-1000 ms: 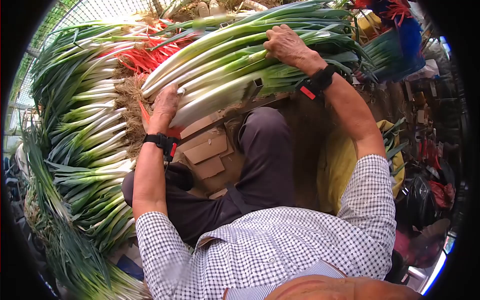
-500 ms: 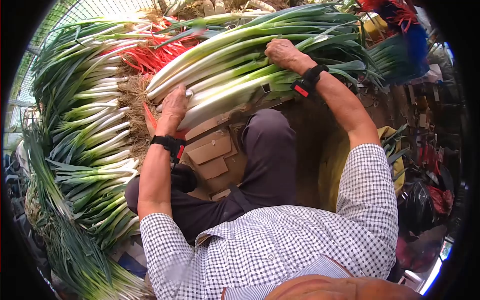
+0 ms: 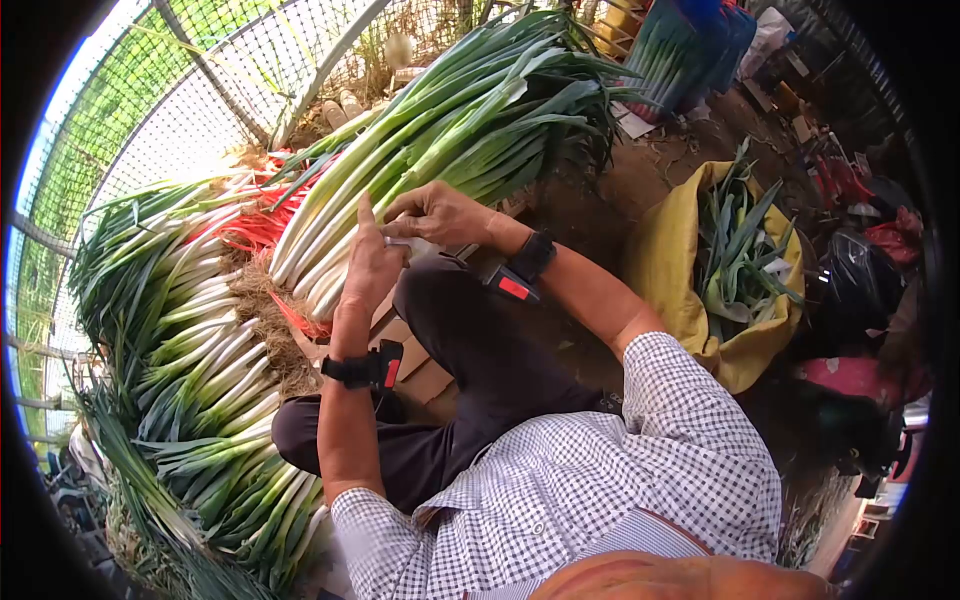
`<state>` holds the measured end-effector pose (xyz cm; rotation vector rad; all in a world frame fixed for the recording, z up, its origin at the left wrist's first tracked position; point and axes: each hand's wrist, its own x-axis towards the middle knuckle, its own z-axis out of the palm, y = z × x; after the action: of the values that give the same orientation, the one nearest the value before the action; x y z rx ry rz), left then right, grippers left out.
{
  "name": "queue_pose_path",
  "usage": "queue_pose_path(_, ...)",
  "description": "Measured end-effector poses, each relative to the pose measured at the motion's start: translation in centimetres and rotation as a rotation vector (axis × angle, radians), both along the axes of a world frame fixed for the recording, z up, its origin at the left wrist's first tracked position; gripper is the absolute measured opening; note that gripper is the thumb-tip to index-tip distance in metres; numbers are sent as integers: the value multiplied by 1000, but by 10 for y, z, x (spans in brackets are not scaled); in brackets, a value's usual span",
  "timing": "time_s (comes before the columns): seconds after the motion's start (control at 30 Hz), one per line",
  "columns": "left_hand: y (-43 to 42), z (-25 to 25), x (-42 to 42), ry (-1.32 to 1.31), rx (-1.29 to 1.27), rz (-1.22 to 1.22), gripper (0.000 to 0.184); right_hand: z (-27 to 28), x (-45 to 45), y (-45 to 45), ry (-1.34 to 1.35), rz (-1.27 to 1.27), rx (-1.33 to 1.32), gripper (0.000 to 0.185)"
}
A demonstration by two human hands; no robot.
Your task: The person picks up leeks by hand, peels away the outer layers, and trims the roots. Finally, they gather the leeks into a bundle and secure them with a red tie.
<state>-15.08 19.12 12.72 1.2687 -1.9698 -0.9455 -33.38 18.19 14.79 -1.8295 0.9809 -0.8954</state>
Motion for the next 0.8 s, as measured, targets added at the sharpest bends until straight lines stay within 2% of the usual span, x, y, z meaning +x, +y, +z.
queue_pose_path(0.07, 7, 15, -19, 121, 107, -85, 82, -6, -17, 16, -88, -43, -115, 27)
queue_pose_path(0.1, 10, 17, -28, 90, 9, -113, 80, -7, -26, 26, -130, -64, -164, 26)
queue_pose_path(0.17, 15, 23, -52, 41, -177, -198, 77, 1, -47, 42, -8, -189, -381, 21)
queue_pose_path(0.2, 12, 23, -68, 138, -129, -301, 76, 9, -59, 53, 69, -282, -444, 19)
queue_pose_path(0.23, 13, 42, -90, 141, 88, -372, 78, 15, -77, 67, 166, -397, -500, 17)
queue_pose_path(0.3, -2, 21, -145, 320, 103, -580, 80, 32, -116, 95, 329, -573, -650, 20)
queue_pose_path(0.37, 34, 87, -194, 298, 136, -723, 80, 53, -168, 129, 432, -743, -812, 21)
queue_pose_path(0.4, 43, 93, -214, 412, 92, -855, 78, 55, -209, 147, 263, -808, -890, 23)
queue_pose_path(0.43, 50, 96, -235, 552, 222, -959, 76, 83, -227, 179, 488, -1082, -924, 17)
queue_pose_path(0.5, 54, 99, -251, 472, 18, -910, 70, 99, -297, 226, 709, -1412, -990, 11)
queue_pose_path(0.53, 51, 99, -246, 401, 12, -852, 65, 92, -340, 249, 854, -1485, -932, 10)
queue_pose_path(0.57, 41, 97, -232, 321, 9, -781, 59, 78, -389, 272, 976, -1432, -806, 15)
queue_pose_path(0.6, 30, 90, -211, 318, -31, -705, 53, 52, -447, 300, 1234, -1328, -596, 19)
queue_pose_path(0.63, 23, 91, -181, 255, -185, -614, 49, 35, -475, 321, 1436, -1339, 10, 22)
queue_pose_path(0.67, 12, 91, -141, 179, -255, -510, 47, 16, -493, 339, 1407, -1410, 83, 25)
queue_pose_path(0.73, -3, 105, -37, -107, -272, -211, 45, -1, -507, 341, 1271, -1122, -372, 28)
queue_pose_path(0.77, 2, 114, 17, -285, -214, -58, 44, 10, -457, 314, 1263, -1293, -210, 26)
queue_pose_path(0.8, 21, 115, 67, -251, -268, 106, 31, -9, -459, 280, 886, -1239, -300, 26)
